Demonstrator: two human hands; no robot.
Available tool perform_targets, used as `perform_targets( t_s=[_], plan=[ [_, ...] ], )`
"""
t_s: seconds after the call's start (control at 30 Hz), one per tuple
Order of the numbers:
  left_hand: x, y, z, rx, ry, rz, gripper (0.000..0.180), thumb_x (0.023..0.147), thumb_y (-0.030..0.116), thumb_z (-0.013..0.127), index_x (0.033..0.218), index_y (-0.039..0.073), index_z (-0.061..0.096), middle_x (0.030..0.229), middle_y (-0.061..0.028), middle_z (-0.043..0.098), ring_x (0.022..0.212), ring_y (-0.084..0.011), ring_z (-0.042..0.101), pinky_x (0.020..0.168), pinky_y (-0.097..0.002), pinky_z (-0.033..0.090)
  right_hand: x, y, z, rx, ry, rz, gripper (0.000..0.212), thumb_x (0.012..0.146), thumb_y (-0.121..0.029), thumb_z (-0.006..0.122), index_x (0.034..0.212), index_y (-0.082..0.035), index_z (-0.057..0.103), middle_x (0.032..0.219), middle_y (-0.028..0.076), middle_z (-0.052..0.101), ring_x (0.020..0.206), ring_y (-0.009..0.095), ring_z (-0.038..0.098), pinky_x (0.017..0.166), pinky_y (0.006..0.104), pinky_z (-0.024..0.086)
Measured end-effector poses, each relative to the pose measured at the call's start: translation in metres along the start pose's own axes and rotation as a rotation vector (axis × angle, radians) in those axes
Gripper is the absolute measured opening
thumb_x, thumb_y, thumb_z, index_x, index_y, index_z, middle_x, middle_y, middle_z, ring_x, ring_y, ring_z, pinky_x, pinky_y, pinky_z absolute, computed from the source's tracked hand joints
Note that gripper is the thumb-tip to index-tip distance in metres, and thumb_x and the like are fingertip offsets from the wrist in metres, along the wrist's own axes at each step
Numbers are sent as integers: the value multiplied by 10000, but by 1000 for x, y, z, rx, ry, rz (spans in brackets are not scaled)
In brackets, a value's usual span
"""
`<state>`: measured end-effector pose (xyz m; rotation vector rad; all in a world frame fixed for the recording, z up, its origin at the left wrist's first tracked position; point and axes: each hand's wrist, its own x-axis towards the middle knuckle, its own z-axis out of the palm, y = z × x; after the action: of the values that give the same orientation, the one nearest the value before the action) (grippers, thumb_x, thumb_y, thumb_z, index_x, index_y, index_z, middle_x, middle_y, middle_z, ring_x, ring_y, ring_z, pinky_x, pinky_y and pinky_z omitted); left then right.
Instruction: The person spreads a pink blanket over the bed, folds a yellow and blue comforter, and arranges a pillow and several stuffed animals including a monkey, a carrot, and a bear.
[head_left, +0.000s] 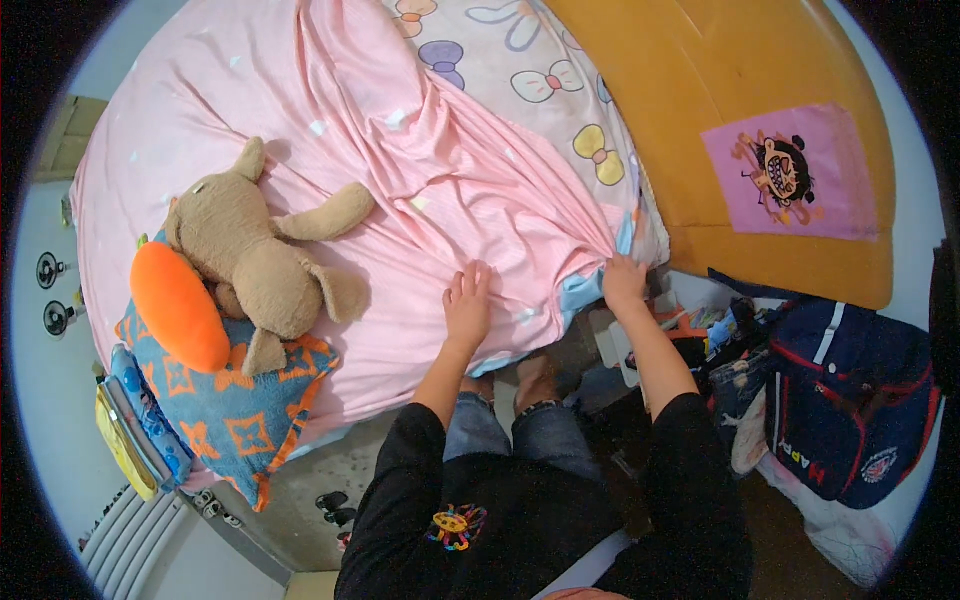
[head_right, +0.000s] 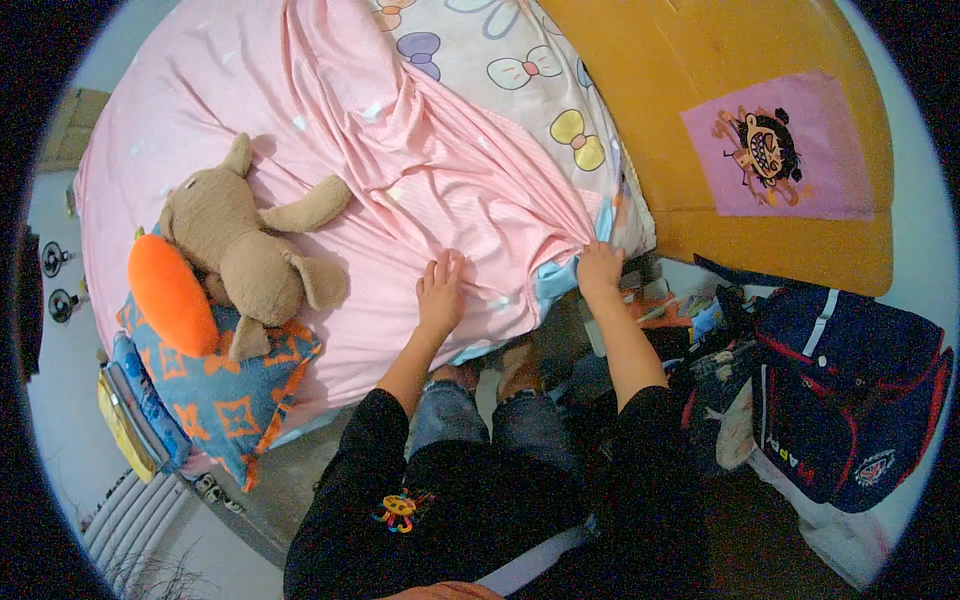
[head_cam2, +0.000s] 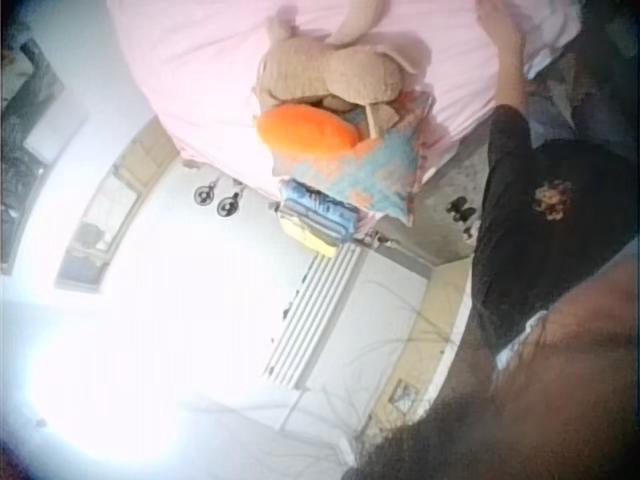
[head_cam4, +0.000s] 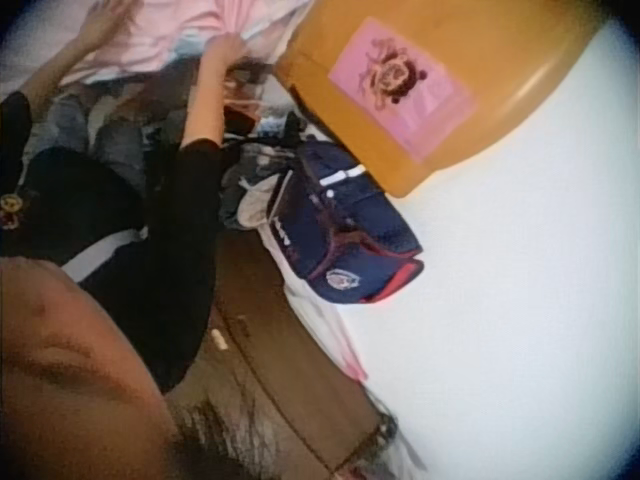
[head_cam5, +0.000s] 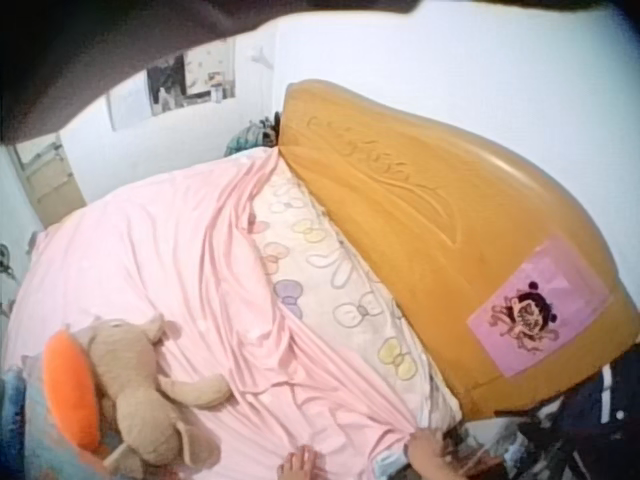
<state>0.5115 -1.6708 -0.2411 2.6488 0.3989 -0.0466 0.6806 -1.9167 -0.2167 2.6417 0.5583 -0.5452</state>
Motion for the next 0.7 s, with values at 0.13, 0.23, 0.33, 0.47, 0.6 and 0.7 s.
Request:
perform_targets(
  t_s=[0.13, 0.23, 0.33, 0.47, 0.6, 0.7],
  plan=[
    [14, -3, 11, 48, 93, 97, 492, 708, 85, 632, 1188, 88, 523, 1295, -108, 459, 1197, -323, 402, 921, -440, 351, 9, 11, -2, -91, -8, -78, 260, 871, -168, 461, 1023, -126, 667, 1096, 28, 566, 1078, 195, 484, 929, 462, 308],
    [24, -1, 16, 78, -21, 37, 330, 743, 67, 577, 1073, 67, 580, 1228, -117, 494, 1167, -323, 420, 905, -438, 358, 13, 37, 4, -203, -117, -47, 260, 871, -170, 462, 1017, -129, 673, 1093, 34, 577, 1068, 195, 485, 918, 448, 301],
    [28, 3, 17, -19, -38, 71, 260, 772, 58, 525, 1021, 37, 597, 1182, -128, 508, 1131, -349, 438, 893, -447, 370, 16, 73, 18, -294, -195, 37, 290, 881, -168, 452, 1070, -119, 666, 1125, 39, 581, 1092, 200, 475, 926, 479, 277],
    [20, 2, 20, -110, -64, 105, 215, 786, 42, 500, 976, -14, 582, 1142, -153, 546, 1126, -411, 434, 911, -471, 386, 20, 99, 19, -318, -362, 103, 316, 909, -158, 428, 1143, -119, 636, 1236, 45, 532, 1160, 216, 434, 939, 499, 264],
    [18, 15, 17, -284, -59, 152, 174, 822, 28, 471, 966, -18, 558, 1087, -177, 583, 1111, -452, 432, 936, -463, 396, 24, 112, 28, -367, -479, 151, 320, 924, -156, 416, 1164, -132, 626, 1278, 47, 506, 1183, 228, 417, 939, 499, 261],
    [21, 29, 9, -335, -102, 129, 163, 829, 24, 467, 963, 2, 557, 1068, -160, 594, 1102, -444, 440, 929, -448, 408, 20, 114, 40, -298, -569, 206, 317, 923, -164, 430, 1178, -138, 617, 1327, 52, 472, 1217, 228, 392, 941, 483, 264]
  ],
)
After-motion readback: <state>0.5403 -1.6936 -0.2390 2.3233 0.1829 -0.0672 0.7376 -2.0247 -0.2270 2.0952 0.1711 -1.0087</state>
